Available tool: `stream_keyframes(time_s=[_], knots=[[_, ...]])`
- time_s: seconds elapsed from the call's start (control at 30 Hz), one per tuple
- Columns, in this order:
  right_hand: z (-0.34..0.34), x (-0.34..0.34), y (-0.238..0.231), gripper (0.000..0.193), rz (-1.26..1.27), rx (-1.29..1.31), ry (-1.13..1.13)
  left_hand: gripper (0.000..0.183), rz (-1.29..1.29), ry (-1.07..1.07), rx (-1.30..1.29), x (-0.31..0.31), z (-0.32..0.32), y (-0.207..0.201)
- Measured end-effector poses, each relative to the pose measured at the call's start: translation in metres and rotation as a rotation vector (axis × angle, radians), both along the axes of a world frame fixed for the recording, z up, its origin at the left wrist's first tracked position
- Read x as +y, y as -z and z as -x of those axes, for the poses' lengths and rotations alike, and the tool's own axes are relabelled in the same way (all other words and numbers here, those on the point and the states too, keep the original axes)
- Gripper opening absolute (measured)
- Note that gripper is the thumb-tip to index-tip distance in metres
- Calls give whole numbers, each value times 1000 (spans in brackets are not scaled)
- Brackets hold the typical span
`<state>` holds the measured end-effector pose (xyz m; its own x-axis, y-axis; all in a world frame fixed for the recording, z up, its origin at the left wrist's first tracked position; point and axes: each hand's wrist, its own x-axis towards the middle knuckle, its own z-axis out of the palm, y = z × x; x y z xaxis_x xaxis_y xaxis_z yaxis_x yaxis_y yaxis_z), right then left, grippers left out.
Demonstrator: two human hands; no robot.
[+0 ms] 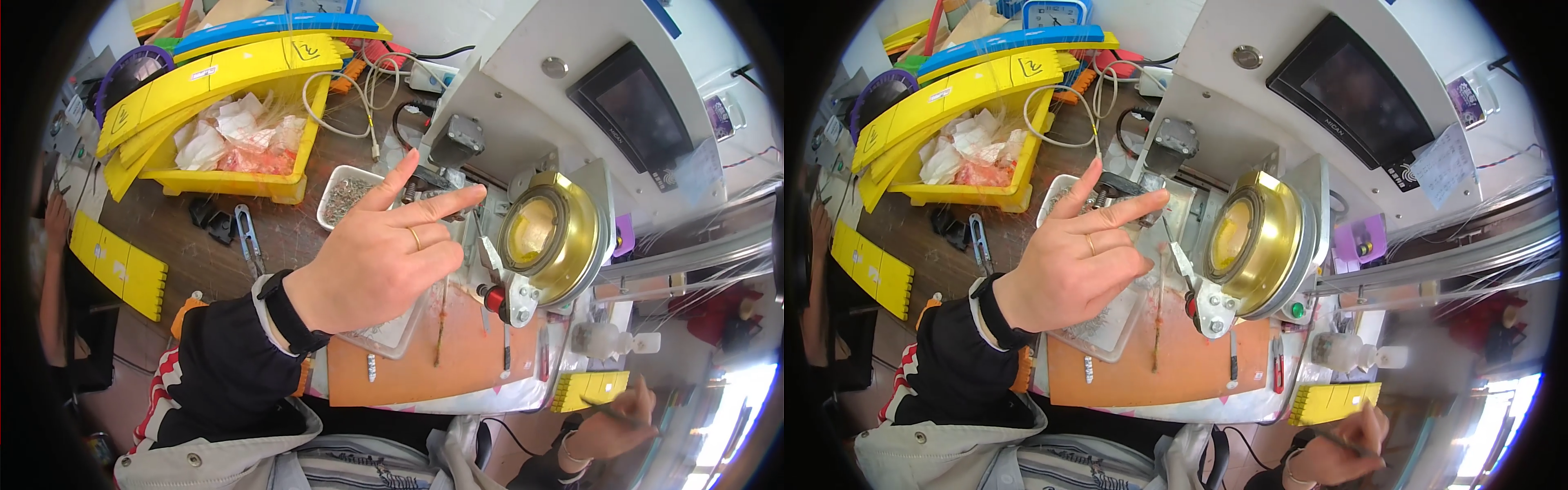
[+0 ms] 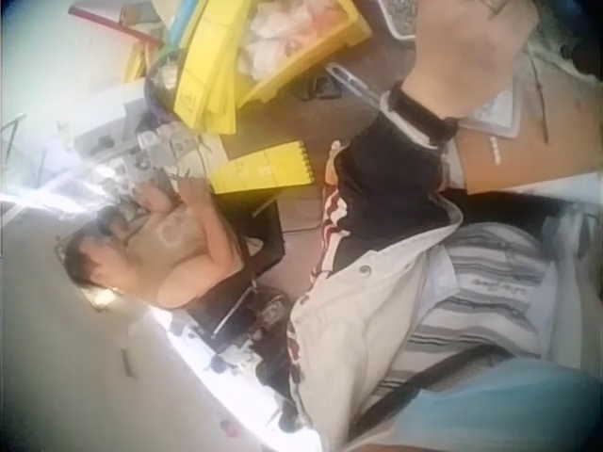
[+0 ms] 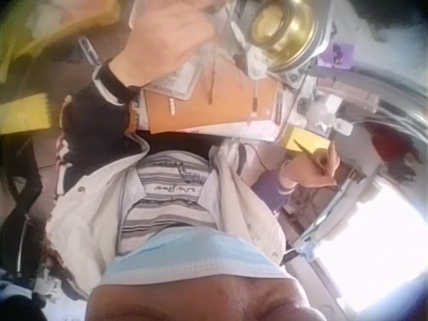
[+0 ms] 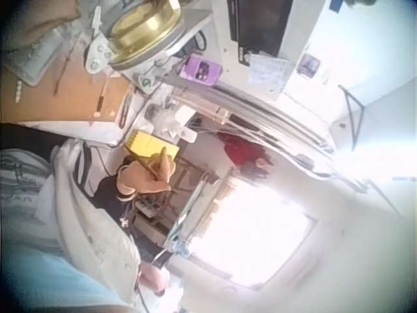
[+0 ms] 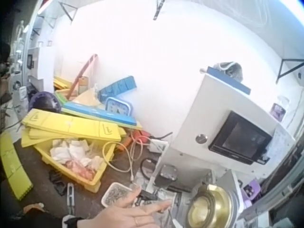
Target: Assembling small metal and plastic components using a spinning wheel machine, adhesive, and a lighter.
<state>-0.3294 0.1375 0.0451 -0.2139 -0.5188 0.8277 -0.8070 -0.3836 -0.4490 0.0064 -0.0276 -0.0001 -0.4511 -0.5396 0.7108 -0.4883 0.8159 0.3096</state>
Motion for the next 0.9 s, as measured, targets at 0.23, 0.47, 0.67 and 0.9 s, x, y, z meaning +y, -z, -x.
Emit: stream_keyframes(time_s=[0.23, 0.47, 0.67, 0.9], knots=[[39, 3, -7, 65, -22, 545, 517, 13, 29, -16, 18, 0, 1, 3], [63, 29, -38, 27, 303, 677, 782, 10, 38, -18, 16, 1, 3, 3], [-9, -17, -38, 29, 69, 145, 425, 10, 45, -3, 3, 3, 5, 1], [-92, -80, -68, 14, -115, 350, -420, 12, 156, -50, 176, 13, 5, -2]])
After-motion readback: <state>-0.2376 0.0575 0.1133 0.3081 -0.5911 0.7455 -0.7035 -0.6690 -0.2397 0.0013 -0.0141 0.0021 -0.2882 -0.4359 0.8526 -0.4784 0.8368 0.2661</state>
